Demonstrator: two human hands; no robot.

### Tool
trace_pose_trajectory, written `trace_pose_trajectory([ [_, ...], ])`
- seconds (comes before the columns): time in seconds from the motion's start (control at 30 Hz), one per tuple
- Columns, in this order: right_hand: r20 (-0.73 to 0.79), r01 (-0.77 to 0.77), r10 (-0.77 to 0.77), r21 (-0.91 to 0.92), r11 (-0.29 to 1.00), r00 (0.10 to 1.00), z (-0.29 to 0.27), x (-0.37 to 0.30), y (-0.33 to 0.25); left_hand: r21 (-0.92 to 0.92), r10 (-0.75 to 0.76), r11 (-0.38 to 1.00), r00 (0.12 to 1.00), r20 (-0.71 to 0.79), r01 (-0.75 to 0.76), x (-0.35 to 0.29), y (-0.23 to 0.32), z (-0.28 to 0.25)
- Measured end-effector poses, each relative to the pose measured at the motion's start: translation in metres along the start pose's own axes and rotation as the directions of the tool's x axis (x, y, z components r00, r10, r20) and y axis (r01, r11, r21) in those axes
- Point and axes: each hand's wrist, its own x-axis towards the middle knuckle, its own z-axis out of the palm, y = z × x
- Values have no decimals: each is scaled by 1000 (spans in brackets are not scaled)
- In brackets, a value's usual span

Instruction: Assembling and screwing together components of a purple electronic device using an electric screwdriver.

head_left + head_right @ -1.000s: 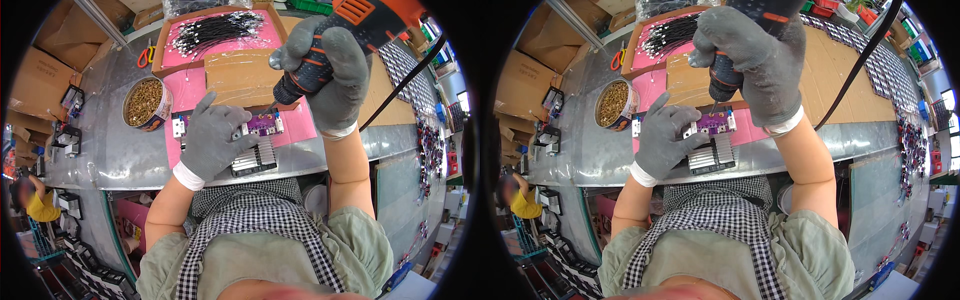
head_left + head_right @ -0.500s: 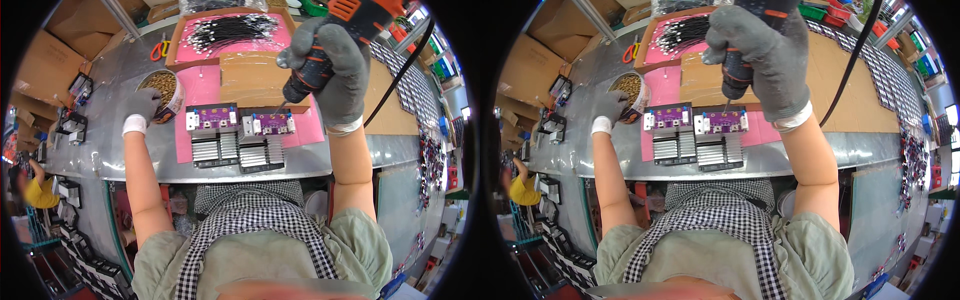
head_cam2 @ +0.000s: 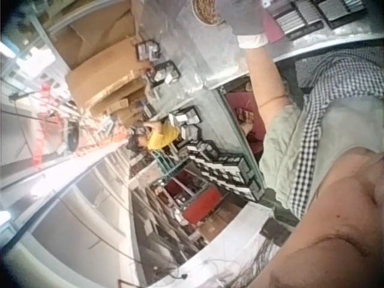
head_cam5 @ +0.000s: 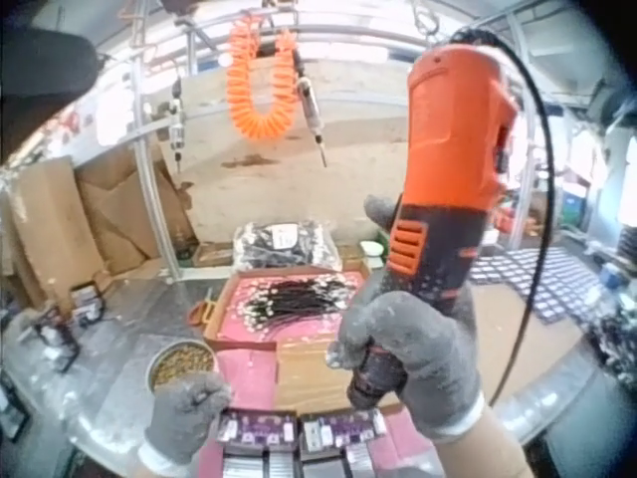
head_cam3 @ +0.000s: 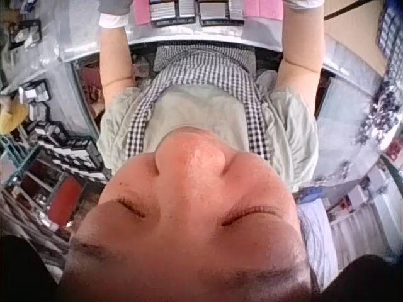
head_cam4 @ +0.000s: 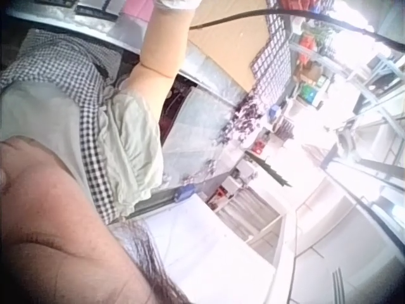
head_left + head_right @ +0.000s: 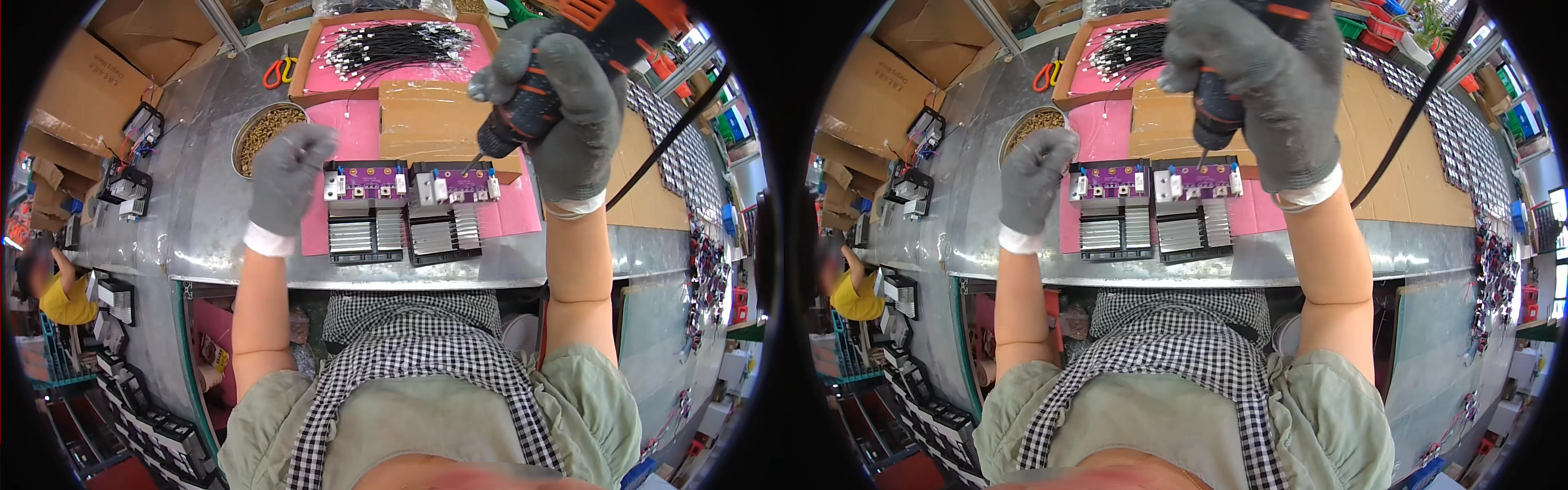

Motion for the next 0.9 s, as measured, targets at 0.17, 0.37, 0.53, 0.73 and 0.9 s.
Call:
trace_pose_trajectory([
  [0.17,177,96,-35,-349,932,984,2,7,-3,-359,-22,931,991,135,70,-26,46,40],
  [0.37,27,168,-169,16,986,985,6,6,-11,-505,131,862,983,126,-51,-32,51,56],
  [0.53,-88,195,-197,-34,980,976,8,4,-24,-518,169,853,969,177,-54,-32,54,57],
  [0.73,-216,212,-227,-90,973,950,16,1,-41,-641,91,767,981,170,40,-35,72,65],
  [0.9,-298,221,-233,-73,972,926,27,4,-51,-686,-18,713,982,187,144,-32,73,75],
])
